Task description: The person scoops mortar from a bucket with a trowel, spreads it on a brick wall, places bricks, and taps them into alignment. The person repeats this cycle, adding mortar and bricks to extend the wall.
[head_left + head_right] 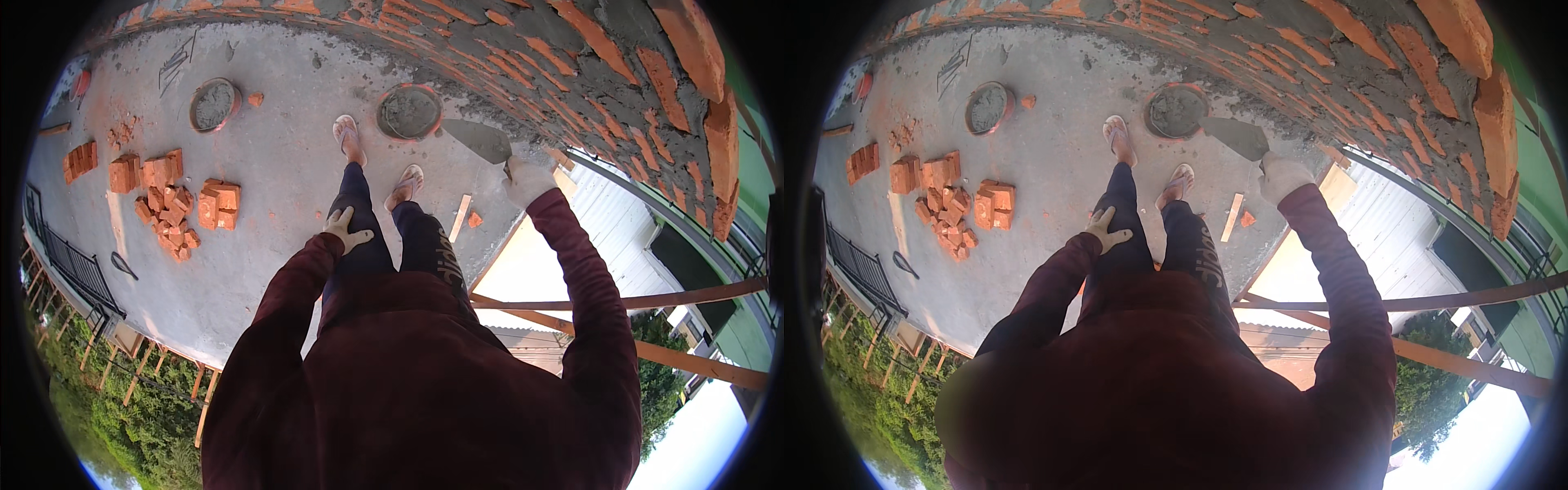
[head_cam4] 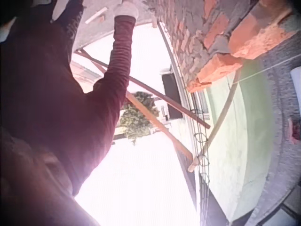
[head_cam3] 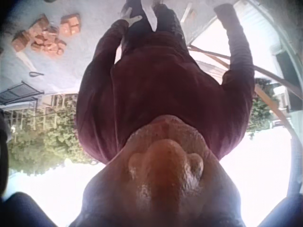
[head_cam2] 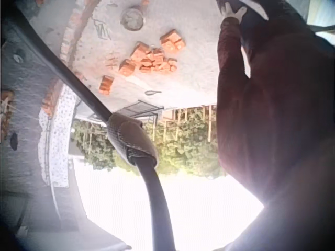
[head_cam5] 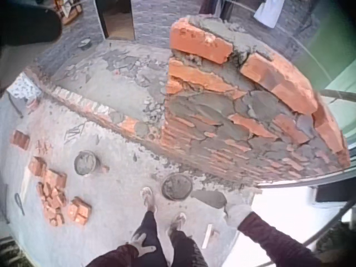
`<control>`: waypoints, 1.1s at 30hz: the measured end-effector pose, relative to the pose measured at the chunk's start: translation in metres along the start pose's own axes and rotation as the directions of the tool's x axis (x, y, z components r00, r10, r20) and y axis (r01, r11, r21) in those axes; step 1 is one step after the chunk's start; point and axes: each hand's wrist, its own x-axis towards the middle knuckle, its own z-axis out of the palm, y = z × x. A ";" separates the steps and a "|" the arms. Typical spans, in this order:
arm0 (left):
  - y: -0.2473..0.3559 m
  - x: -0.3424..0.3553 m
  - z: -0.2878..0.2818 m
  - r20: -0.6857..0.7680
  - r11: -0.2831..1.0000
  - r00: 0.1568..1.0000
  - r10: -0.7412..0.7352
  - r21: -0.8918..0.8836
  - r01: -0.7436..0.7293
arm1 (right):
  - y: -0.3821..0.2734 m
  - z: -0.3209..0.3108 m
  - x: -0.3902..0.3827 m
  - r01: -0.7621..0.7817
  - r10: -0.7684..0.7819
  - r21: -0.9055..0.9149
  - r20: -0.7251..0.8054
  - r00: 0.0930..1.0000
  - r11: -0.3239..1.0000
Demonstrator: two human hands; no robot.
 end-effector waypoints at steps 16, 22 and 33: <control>-0.030 0.042 0.101 -0.161 0.997 0.985 0.066 0.049 -0.059 | 0.029 0.321 0.453 0.001 0.082 -0.212 0.383 0.920 0.977; -0.033 0.040 0.086 -0.196 0.998 0.979 0.053 -0.005 -0.055 | -0.026 0.312 0.395 -0.125 0.084 0.052 0.490 0.868 0.991; -0.032 0.042 0.062 -0.176 0.988 0.977 0.122 0.115 -0.103 | 0.004 0.327 0.366 -0.331 -0.021 0.669 0.460 0.888 0.665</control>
